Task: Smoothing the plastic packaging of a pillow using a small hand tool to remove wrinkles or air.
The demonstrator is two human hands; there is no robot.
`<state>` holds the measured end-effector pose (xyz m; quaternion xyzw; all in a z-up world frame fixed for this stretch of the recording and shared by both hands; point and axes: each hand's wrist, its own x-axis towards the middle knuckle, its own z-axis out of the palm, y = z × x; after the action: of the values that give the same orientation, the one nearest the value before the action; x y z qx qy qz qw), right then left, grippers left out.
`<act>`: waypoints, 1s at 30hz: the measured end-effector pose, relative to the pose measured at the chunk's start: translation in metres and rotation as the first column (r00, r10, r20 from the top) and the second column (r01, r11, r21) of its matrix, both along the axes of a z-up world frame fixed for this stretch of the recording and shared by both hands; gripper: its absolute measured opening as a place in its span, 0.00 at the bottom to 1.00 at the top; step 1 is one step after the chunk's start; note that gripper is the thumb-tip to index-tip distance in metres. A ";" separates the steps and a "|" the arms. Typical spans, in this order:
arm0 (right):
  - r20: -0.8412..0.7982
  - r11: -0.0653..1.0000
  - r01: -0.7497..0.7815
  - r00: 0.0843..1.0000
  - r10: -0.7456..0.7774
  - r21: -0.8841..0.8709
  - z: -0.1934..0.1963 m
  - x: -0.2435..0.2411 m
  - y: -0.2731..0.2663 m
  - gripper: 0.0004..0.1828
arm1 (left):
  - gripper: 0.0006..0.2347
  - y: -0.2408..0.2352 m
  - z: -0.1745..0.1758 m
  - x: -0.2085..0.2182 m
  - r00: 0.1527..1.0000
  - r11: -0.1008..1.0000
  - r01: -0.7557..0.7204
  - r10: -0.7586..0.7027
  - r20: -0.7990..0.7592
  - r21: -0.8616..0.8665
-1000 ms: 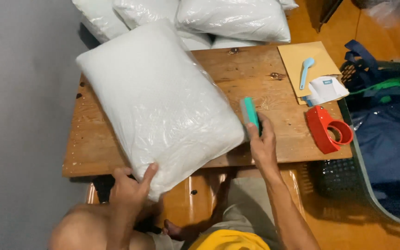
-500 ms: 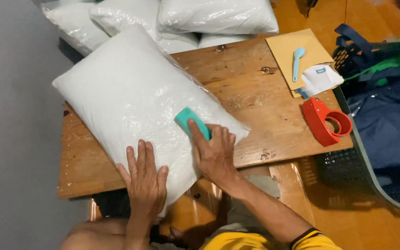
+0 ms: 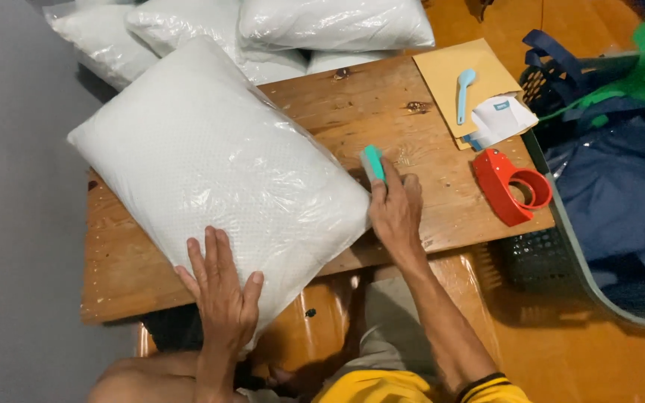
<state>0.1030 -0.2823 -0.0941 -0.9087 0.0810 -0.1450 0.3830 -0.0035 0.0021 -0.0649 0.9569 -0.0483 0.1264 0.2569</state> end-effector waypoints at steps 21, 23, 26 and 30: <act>0.538 0.910 -0.411 0.757 0.370 -0.047 -0.024 -0.114 0.096 0.17 | 0.39 0.006 -0.007 0.007 1.000 0.999 -0.013 0.014 -0.026 0.051; 0.472 0.854 -0.521 0.755 0.455 0.011 -0.031 -0.105 0.086 0.06 | 0.39 0.009 -0.008 0.006 0.999 0.998 -0.018 0.022 -0.049 0.068; 0.527 0.986 -0.093 0.836 0.154 -0.141 -0.073 -0.077 0.042 0.45 | 0.40 0.010 -0.009 0.004 0.999 1.000 -0.020 0.021 -0.049 0.023; 0.312 0.975 0.119 0.934 -0.174 0.186 -0.032 -0.062 0.008 0.37 | 0.40 0.011 -0.016 0.003 1.000 1.000 0.011 -0.012 0.018 0.018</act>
<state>0.0410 -0.2742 -0.1265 -0.8288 0.0957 -0.3145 0.4529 -0.0003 0.0128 -0.0811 0.9577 -0.0573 0.1333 0.2485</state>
